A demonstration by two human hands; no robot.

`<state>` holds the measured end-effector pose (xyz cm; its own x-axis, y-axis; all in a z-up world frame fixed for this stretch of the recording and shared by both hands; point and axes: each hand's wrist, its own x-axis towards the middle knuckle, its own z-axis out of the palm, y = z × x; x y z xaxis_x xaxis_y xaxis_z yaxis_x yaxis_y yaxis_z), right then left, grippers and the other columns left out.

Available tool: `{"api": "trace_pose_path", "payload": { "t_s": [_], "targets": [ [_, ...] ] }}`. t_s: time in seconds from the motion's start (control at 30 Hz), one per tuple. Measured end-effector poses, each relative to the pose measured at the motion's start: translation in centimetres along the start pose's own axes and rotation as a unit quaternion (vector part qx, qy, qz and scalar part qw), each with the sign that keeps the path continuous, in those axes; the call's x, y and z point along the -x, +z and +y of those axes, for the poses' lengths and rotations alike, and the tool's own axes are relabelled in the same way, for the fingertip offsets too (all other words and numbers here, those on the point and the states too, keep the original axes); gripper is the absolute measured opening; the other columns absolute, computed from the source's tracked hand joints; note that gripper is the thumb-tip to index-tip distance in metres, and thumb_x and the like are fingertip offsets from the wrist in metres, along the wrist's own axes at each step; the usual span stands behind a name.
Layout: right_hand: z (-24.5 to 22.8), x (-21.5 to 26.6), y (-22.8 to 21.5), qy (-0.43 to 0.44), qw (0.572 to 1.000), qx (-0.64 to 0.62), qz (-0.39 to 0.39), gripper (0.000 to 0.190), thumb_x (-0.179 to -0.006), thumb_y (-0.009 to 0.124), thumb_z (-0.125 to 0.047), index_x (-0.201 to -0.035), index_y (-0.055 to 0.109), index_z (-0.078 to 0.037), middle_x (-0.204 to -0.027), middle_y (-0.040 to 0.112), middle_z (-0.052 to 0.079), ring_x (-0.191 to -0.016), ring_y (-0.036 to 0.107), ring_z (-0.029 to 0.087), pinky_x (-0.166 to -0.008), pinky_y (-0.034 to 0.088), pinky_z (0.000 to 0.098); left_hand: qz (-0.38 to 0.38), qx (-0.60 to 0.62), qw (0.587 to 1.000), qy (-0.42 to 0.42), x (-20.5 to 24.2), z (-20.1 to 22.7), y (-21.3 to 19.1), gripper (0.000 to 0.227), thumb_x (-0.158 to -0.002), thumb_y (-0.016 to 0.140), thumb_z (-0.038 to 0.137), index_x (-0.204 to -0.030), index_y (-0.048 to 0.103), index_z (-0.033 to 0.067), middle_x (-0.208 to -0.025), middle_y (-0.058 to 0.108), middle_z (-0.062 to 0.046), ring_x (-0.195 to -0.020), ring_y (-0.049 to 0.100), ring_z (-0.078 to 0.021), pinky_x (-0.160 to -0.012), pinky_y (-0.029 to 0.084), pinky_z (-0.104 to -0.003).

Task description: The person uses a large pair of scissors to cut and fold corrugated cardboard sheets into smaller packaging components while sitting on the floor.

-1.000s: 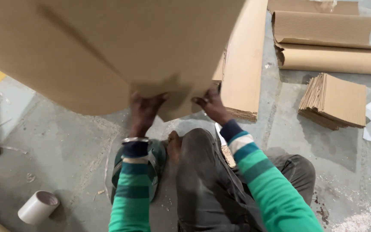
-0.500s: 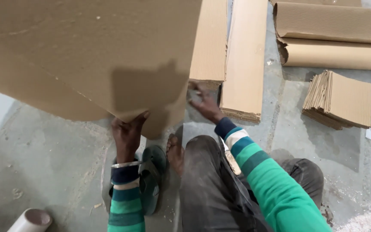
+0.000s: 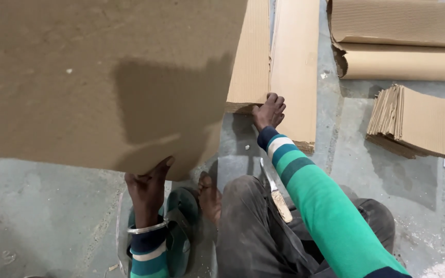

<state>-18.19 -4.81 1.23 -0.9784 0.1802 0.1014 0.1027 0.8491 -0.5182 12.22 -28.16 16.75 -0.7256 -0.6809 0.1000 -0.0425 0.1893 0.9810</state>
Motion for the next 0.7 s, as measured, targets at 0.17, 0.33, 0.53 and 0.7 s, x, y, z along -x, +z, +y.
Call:
{"api": "trace_pose_path", "payload": {
  "t_s": [0.17, 0.33, 0.53, 0.7],
  "targets": [
    [-0.2, -0.1, 0.2, 0.025, 0.999, -0.023, 0.018, 0.052, -0.077, 0.074, -0.025, -0.124, 0.055, -0.014, -0.131, 0.047, 0.011, -0.126, 0.044, 0.036, -0.100, 0.043, 0.0542, -0.003, 0.036, 0.999, 0.011, 0.5, -0.4, 0.0, 0.021, -0.083, 0.086, 0.007, -0.100, 0.077, -0.0015, -0.094, 0.077, -0.008, -0.085, 0.067, -0.0125, -0.077, 0.055, -0.027],
    [-1.4, 0.6, -0.6, 0.028, 0.998, -0.043, 0.047, 0.055, -0.081, 0.078, -0.042, -0.123, 0.056, -0.012, -0.129, 0.046, 0.011, -0.125, 0.042, 0.036, -0.098, 0.041, 0.0556, -0.012, 0.036, 0.998, 0.047, 0.6, -1.4, 0.2, 0.021, -0.083, 0.086, 0.006, -0.100, 0.078, -0.0020, -0.096, 0.077, -0.008, -0.087, 0.069, -0.0126, -0.079, 0.056, -0.027],
    [-1.8, 1.8, -1.6, -0.152, 0.987, -0.010, 0.055, 0.068, -0.073, 0.087, -0.048, -0.128, 0.060, -0.017, -0.133, 0.047, 0.010, -0.126, 0.040, 0.036, -0.101, 0.037, 0.0548, -0.005, 0.039, 0.999, 0.008, 0.4, -1.9, 0.1, 0.020, -0.084, 0.087, 0.006, -0.099, 0.078, -0.0028, -0.094, 0.077, -0.008, -0.085, 0.068, -0.0125, -0.077, 0.056, -0.026],
    [-0.2, 0.5, -1.6, -0.250, 0.967, 0.050, 0.022, 0.044, -0.074, 0.081, -0.017, -0.116, 0.071, -0.026, -0.126, 0.057, 0.003, -0.124, 0.049, 0.029, -0.104, 0.036, 0.0477, -0.022, 0.122, 0.992, -0.033, 0.3, -2.0, 0.3, 0.023, -0.083, 0.083, 0.005, -0.104, 0.075, -0.0020, -0.098, 0.079, -0.006, -0.089, 0.073, -0.0111, -0.081, 0.058, -0.025]
  ]
}}
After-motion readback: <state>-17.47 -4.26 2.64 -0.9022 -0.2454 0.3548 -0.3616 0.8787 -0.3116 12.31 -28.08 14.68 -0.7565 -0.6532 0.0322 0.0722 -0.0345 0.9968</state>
